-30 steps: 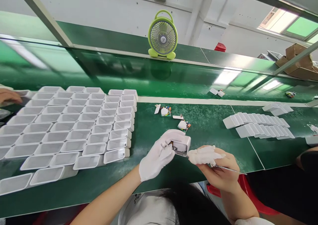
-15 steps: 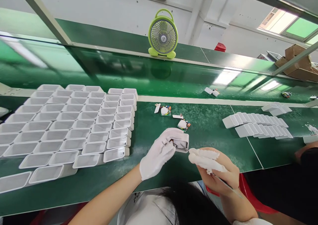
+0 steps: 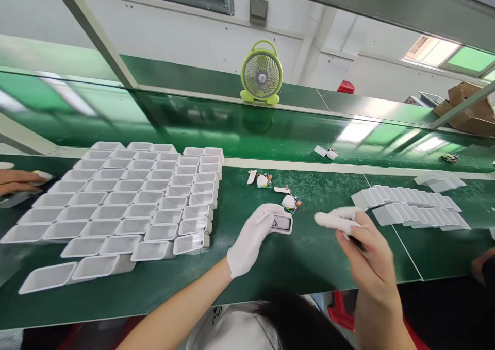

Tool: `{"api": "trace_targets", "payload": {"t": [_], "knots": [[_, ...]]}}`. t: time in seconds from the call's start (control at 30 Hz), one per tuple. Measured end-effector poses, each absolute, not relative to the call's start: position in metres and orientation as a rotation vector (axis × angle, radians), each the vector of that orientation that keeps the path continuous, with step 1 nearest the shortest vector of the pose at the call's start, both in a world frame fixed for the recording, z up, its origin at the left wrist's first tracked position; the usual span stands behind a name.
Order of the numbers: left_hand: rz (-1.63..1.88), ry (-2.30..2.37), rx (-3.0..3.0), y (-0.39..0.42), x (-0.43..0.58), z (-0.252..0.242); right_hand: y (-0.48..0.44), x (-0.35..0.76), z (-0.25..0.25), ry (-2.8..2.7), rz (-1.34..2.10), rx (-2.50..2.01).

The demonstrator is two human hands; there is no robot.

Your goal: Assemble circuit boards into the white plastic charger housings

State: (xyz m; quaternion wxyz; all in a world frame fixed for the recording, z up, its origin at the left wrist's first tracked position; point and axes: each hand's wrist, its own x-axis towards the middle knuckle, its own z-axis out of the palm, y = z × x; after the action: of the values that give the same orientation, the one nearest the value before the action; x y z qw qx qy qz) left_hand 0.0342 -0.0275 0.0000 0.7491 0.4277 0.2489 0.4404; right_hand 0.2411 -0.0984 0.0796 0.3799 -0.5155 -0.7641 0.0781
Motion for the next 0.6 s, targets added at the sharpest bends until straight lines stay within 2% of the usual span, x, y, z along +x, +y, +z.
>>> {"api": "trace_targets", "payload": {"t": [0.2,0.33,0.47,0.6], "knots": [[0.99,0.728,1.137,-0.019,0.036,0.005,-0.042,0.219,0.049,-2.343,0.291,-1.47],[1.036,1.515,1.787,-0.005,0.019,0.019,0.021,0.216,0.044,-2.258,0.253,-1.79],[0.616,2.26,2.109,0.008,-0.001,0.031,0.1,0.231,0.038,-1.981,0.135,-2.076],[0.323,2.3,2.225,0.012,-0.009,0.027,0.147,0.25,0.019,-1.878,0.155,-2.196]]}}
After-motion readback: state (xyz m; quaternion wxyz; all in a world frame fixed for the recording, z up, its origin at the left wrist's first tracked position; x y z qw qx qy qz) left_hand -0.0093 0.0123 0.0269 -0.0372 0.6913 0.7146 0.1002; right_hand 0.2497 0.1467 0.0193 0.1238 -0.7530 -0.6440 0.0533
